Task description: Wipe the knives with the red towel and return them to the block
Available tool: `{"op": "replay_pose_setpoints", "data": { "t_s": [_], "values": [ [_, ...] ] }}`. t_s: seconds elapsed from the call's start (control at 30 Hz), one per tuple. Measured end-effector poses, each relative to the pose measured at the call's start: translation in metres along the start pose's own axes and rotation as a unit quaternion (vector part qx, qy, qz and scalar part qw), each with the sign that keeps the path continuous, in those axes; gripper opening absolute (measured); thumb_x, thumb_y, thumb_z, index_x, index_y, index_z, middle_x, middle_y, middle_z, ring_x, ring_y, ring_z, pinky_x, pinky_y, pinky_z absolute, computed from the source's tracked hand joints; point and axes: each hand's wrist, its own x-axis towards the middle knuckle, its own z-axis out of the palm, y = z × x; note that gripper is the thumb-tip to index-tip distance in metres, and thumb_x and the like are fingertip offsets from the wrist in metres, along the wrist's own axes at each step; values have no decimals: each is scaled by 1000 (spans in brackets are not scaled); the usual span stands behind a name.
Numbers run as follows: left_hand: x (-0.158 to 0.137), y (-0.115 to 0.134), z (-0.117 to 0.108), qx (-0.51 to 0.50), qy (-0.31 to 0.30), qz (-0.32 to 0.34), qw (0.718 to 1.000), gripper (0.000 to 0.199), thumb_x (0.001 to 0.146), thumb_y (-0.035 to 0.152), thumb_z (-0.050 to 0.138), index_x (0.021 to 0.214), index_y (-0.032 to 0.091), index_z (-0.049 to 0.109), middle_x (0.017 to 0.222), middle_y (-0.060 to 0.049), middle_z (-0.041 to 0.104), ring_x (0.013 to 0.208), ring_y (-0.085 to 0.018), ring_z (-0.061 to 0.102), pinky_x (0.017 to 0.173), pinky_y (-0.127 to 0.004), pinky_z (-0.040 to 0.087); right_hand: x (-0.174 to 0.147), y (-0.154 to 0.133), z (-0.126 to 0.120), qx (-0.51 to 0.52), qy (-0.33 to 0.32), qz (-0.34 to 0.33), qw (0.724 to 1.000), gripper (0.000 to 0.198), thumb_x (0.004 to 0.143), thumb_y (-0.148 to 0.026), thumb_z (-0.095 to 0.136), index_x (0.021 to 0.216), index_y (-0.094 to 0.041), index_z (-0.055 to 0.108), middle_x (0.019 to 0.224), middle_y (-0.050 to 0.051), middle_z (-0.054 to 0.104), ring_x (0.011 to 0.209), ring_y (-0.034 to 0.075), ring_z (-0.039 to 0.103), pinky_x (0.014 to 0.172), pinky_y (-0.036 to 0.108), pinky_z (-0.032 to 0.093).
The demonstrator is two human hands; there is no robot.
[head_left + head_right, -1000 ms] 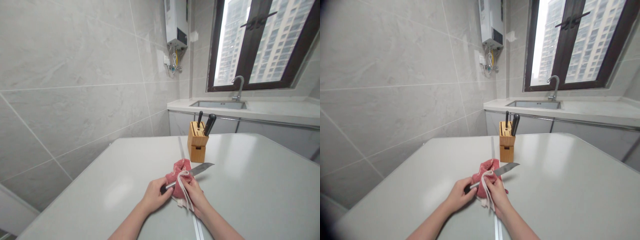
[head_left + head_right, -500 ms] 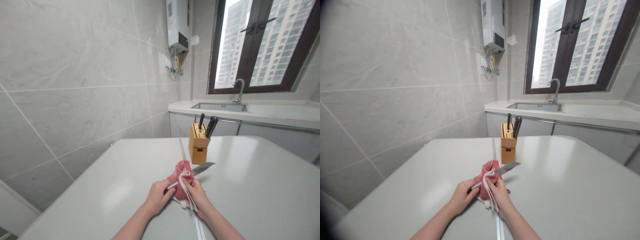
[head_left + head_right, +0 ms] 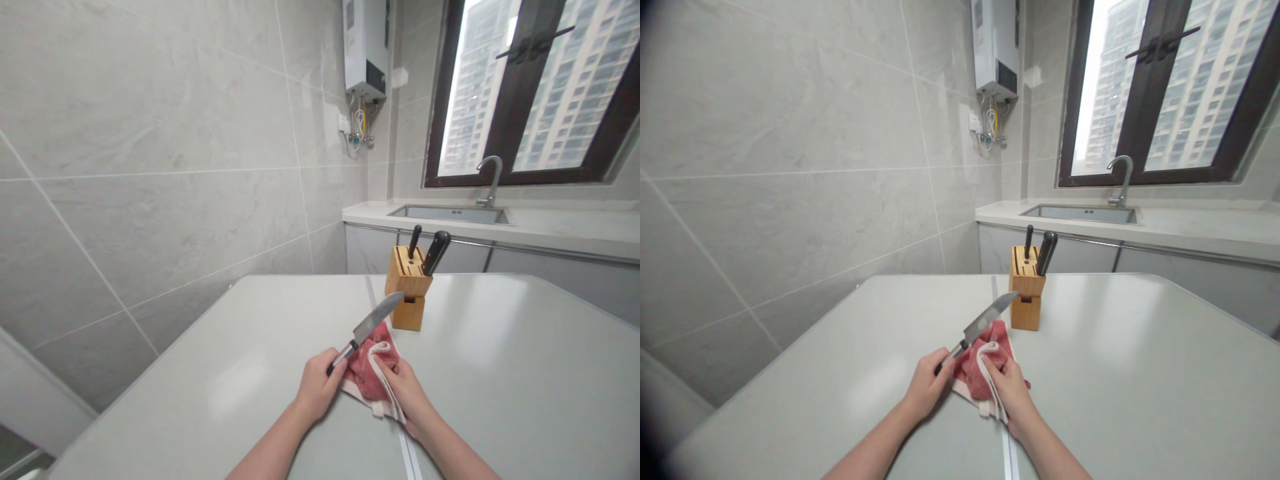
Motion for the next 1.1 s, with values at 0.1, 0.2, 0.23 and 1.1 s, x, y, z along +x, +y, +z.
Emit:
{"op": "replay_pose_setpoints", "data": {
  "t_s": [0.1, 0.2, 0.23, 1.1],
  "values": [
    [1, -5, 0, -18, 28, -18, 999, 34, 90, 37, 36, 65, 16, 46, 60, 3, 43, 58, -11, 41, 56, -21, 29, 0, -1, 0, 9, -5, 7, 1000, 41, 65, -41, 70, 95, -15, 63, 83, 8, 72, 76, 23, 67, 74, 36, 52],
    [1, -7, 1, -30, 32, -19, 999, 34, 90, 36, 35, 64, 16, 45, 60, 3, 42, 59, -11, 40, 56, -21, 29, 0, -2, 1, 14, -4, 13, 1000, 39, 65, -41, 70, 94, -15, 64, 82, 9, 72, 76, 23, 67, 74, 35, 52],
    [1, -8, 1, -30, 30, -18, 999, 34, 90, 37, 35, 64, 16, 45, 60, 3, 42, 59, -11, 40, 56, -21, 29, 0, -2, 0, 16, -4, 11, 1000, 39, 66, -41, 70, 94, -15, 64, 82, 8, 72, 77, 23, 67, 74, 35, 52],
    [0, 13, -4, -43, -107, 38, 993, 33, 86, 39, 42, 93, 15, 64, 79, -3, 65, 69, -15, 54, 67, -22, 40, 0, 5, 0, -2, -11, -18, 1000, 28, 69, -38, 68, 88, -17, 64, 71, 0, 66, 66, 16, 62, 68, 30, 51]
  ]
}}
